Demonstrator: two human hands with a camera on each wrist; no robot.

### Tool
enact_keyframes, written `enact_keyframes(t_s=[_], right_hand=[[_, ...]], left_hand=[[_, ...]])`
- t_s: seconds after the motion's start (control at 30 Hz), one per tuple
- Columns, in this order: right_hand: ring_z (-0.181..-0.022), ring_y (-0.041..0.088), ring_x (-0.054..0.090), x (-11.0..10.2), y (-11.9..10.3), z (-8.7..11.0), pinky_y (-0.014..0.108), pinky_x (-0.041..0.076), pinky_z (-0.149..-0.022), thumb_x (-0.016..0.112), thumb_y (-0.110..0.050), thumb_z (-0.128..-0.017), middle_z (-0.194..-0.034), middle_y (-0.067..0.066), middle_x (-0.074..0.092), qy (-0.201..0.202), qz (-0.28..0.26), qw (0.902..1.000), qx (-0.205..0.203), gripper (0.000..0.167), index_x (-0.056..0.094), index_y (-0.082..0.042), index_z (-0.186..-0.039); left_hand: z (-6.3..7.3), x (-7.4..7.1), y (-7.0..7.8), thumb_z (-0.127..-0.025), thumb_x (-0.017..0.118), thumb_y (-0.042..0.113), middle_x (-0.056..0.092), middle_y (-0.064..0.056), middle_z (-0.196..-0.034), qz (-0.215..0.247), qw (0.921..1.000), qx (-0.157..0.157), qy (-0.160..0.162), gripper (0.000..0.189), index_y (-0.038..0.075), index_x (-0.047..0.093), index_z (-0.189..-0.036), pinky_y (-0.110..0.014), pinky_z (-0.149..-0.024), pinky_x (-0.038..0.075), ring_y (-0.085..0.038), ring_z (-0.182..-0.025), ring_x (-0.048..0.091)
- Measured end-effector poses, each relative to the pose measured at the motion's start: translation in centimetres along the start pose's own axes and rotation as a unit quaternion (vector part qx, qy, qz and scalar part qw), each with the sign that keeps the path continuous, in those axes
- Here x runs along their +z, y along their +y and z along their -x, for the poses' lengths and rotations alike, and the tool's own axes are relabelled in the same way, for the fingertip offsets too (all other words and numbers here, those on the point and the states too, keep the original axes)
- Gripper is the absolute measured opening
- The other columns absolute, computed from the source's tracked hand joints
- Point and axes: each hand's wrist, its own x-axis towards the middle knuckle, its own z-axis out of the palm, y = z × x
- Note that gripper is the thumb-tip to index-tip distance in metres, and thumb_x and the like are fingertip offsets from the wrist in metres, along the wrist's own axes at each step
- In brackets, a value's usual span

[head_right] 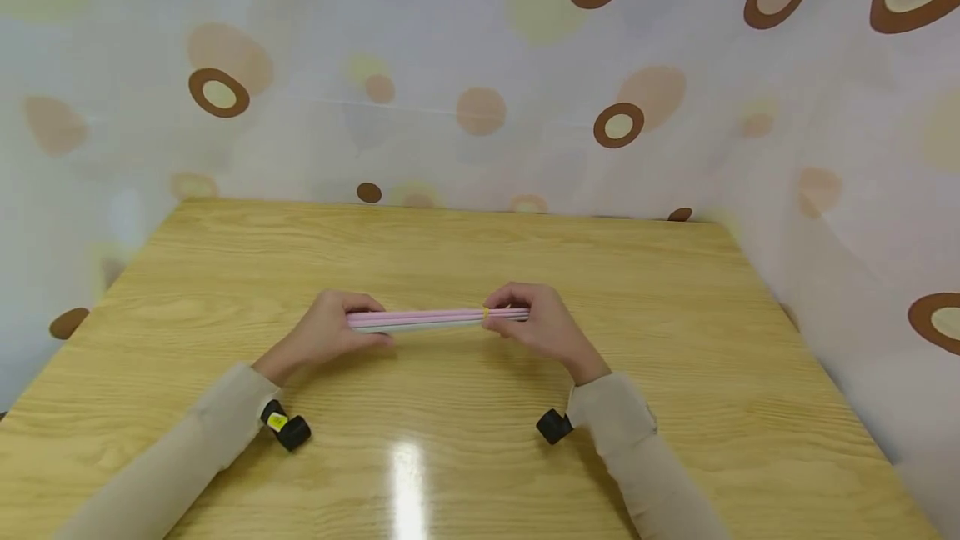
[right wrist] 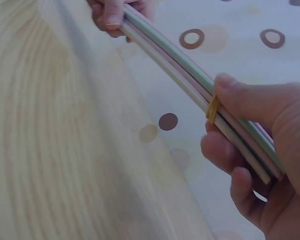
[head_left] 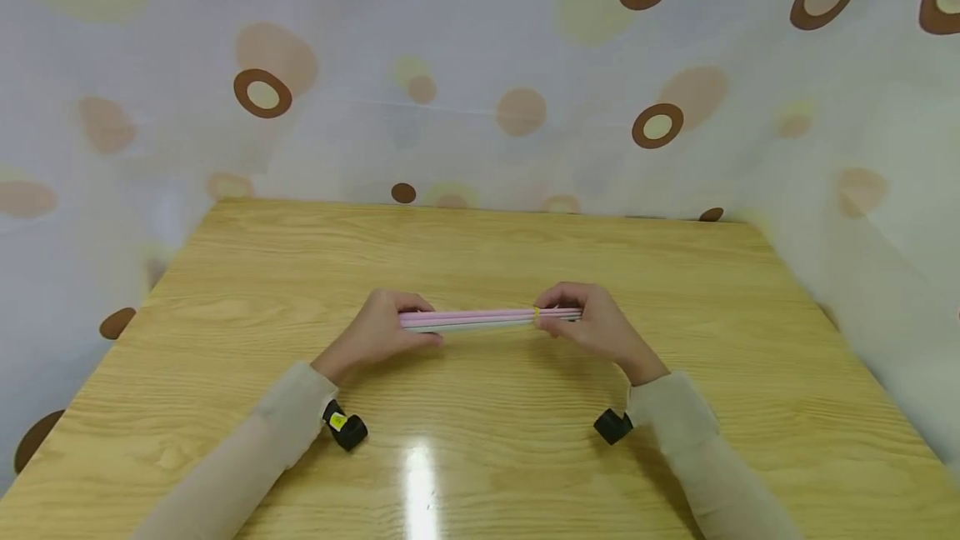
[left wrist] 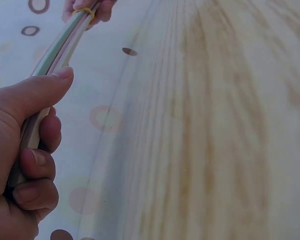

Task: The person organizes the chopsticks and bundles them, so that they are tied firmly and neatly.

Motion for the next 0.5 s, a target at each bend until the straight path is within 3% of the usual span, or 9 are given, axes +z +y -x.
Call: enact_keyframes(t_s=[0.2, 0.37, 0.5], right_hand=[[-0.073, 0.013, 0.067, 1.0, 0.4, 0.5, 0.026, 0.054, -0.066, 0.072, -0.018, -0.087, -0.102, 0.011, 0.071, 0.003, 0.063, 0.9979, -0.019, 0.021, 0.072, -0.008, -0.105], [-0.085, 0.013, 0.066, 0.5, -0.1, 0.4, 0.027, 0.054, -0.076, 0.072, -0.015, -0.086, -0.107, 0.008, 0.068, -0.036, 0.091, 0.9941, -0.046, 0.029, 0.066, -0.003, -0.112], [-0.084, 0.012, 0.064, -0.2, -0.7, 0.5, 0.027, 0.054, -0.076, 0.073, -0.010, -0.085, -0.101, 0.005, 0.065, -0.054, 0.100, 0.9917, -0.059, 0.025, 0.063, -0.006, -0.107]], left_hand=[[-0.1, 0.5, 0.0, -0.072, 0.086, 0.021, 0.071, -0.002, -0.083, 0.023, 0.9994, -0.007, -0.026, 0.025, 0.008, 0.075, -0.089, -0.026, -0.064, 0.047, -0.012, -0.070, 0.057], [0.1, 0.2, -0.2, -0.071, 0.086, 0.026, 0.071, 0.001, -0.085, 0.032, 0.9983, -0.030, -0.037, 0.026, 0.012, 0.075, -0.090, -0.029, -0.068, 0.048, -0.014, -0.075, 0.058], [0.2, -0.3, -0.1, -0.070, 0.087, 0.028, 0.070, 0.000, -0.086, 0.032, 0.9980, -0.039, -0.038, 0.029, 0.012, 0.075, -0.091, -0.030, -0.069, 0.049, -0.015, -0.076, 0.059]])
